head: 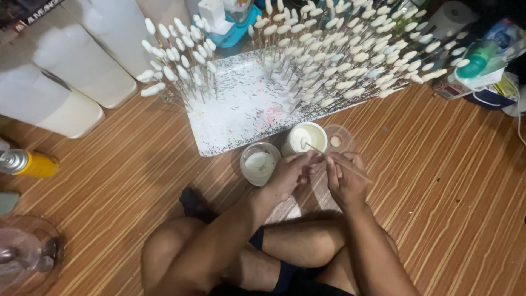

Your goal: Coating small bait components by dipping them into a white liquid and placing them on a drying rack

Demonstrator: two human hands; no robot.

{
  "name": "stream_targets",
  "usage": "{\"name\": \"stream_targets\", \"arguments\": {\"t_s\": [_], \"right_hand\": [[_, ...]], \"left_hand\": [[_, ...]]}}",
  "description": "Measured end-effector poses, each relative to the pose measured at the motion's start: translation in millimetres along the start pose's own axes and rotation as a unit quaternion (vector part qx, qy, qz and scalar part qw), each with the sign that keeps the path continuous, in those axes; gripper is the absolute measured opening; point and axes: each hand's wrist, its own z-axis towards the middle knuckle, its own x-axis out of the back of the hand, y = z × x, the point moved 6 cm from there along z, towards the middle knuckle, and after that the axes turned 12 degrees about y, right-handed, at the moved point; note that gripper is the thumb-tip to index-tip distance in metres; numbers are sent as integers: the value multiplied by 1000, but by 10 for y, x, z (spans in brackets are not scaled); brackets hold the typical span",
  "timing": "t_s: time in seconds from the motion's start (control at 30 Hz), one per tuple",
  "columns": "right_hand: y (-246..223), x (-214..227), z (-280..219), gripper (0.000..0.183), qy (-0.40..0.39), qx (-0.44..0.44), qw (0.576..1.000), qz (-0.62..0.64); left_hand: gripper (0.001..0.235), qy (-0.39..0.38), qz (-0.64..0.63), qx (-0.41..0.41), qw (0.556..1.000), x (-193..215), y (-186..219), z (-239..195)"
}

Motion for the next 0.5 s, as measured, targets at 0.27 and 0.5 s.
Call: {"name": "stream_targets", "arguments": {"t_s": [0.27,0.5], "right_hand": [[-351,383,132,21,-104,-116,977,142],[-50,216,-140,35,-203,-479,813,261]], "left_hand": [[35,22,-6,19,1000,29,-200,270],[27,5,137,-105,985,-62,-193,209]]}}
